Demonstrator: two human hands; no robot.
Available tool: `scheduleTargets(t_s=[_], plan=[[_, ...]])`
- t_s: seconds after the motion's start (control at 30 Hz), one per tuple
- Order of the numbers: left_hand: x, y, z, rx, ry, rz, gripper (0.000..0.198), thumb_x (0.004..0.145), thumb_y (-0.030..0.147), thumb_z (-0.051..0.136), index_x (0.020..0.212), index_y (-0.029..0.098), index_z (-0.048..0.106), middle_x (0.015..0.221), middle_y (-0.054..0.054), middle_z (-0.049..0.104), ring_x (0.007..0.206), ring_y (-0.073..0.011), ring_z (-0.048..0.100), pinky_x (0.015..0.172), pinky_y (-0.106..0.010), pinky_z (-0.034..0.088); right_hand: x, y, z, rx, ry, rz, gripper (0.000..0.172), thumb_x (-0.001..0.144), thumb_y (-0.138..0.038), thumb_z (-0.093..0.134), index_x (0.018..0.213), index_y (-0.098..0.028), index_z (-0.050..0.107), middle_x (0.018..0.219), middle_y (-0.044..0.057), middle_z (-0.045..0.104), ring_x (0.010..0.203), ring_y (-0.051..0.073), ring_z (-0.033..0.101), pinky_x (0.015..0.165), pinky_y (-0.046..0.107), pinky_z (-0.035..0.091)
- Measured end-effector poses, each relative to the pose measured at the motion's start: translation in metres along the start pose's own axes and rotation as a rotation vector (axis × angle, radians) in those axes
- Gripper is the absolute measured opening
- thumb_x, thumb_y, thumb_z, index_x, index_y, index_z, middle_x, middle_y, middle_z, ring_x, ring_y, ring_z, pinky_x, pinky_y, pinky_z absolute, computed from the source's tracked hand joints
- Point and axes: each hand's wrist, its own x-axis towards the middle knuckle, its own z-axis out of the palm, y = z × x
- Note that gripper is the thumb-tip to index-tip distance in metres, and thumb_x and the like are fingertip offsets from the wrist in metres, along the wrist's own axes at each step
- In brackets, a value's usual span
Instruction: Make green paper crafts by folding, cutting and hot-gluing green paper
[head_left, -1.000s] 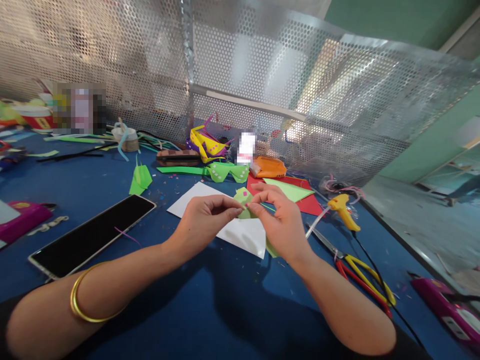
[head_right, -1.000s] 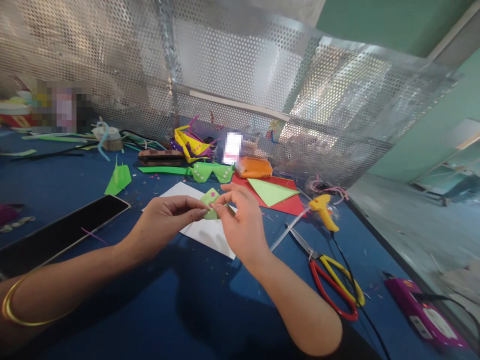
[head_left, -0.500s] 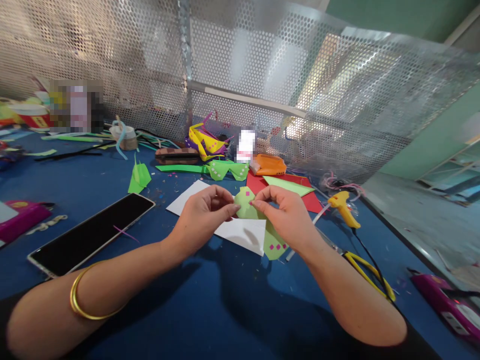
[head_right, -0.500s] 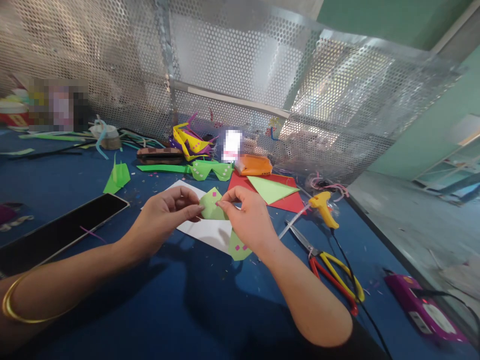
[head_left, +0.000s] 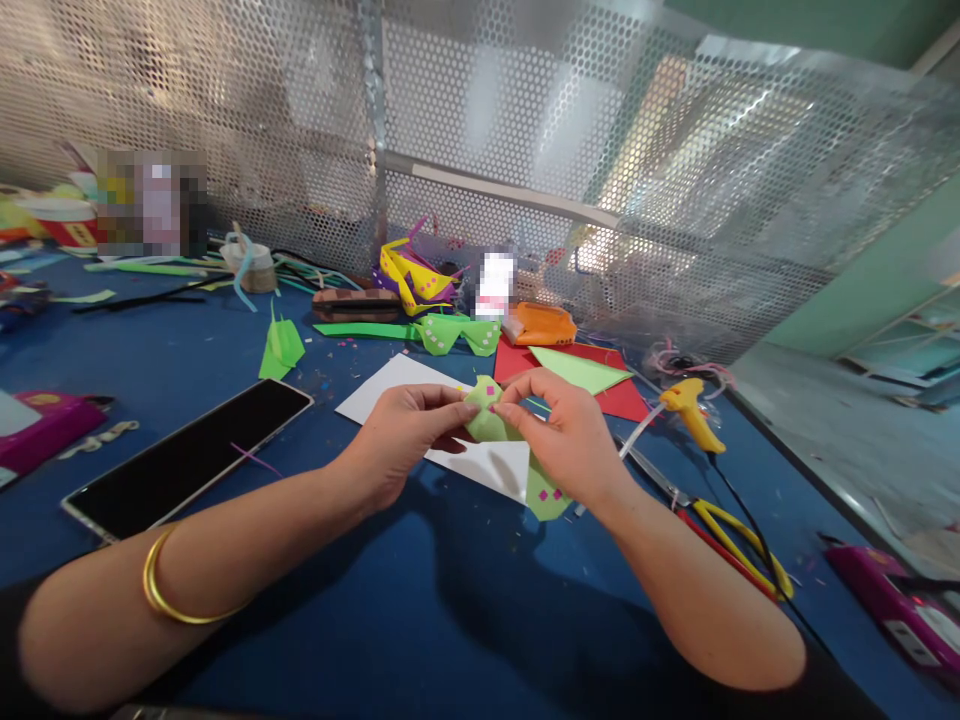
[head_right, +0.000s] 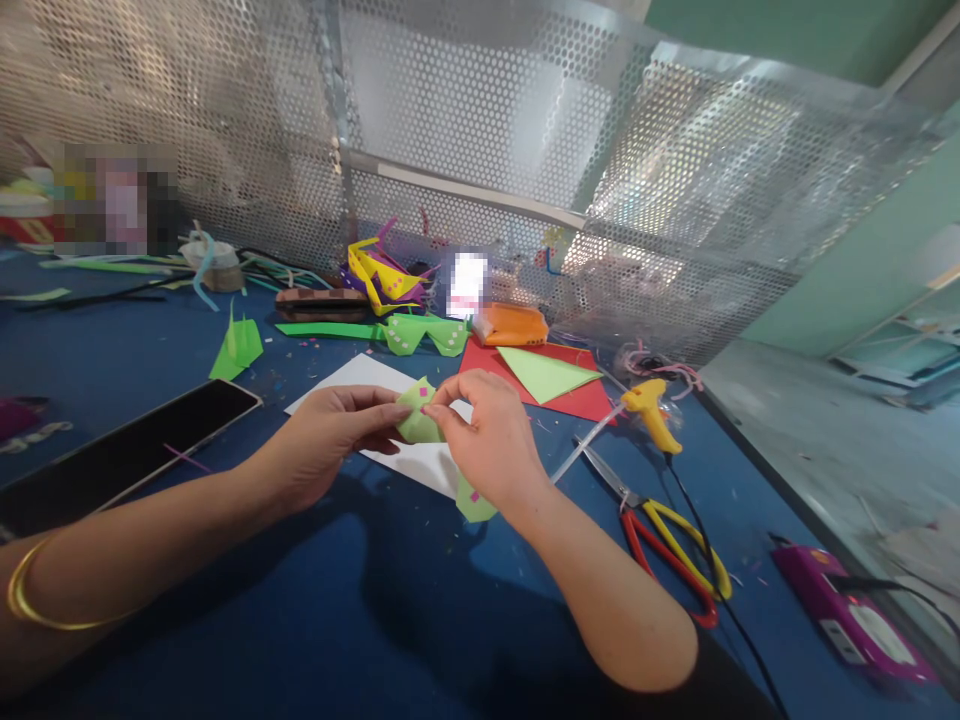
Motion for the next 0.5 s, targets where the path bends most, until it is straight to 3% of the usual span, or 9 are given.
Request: scheduleTargets(t_s=[0.17,0.5], plan=[[-0.0014,-0.0001,-0.0002,0.022,-0.002,0.024,0.019,0.068,0.035,0.076,0.071,0.016,0.073,0.068,-0.005,0.070,0.063,-0.0151,0.061,0.061,-0.026,0.048,-0.0023,-0.0006,0.0037,-0.007,0.056,-0.060,0.011,0.082,-0.020,0.065,0.072,-0.021,0.058,0.087,0.002,0.063,0.087,0.019,0.058,0.085,0.037,0.043],[-0.0035,0.0017,0.0022,0.021,0.006,0.020,0.020,0.067,0.035,0.076,0.072,0.016,0.073,0.072,-0.005,0.072,0.064,-0.0153,0.061,0.060,-0.026,0.046,-0.0044,-0.0013,0.0075,-0.041,0.095,-0.069,0.012,0.081,-0.022,0.065,0.072,-0.022,0.058,0.085,0.003,0.062,0.086,0.020,0.057,0.085,0.039,0.043]])
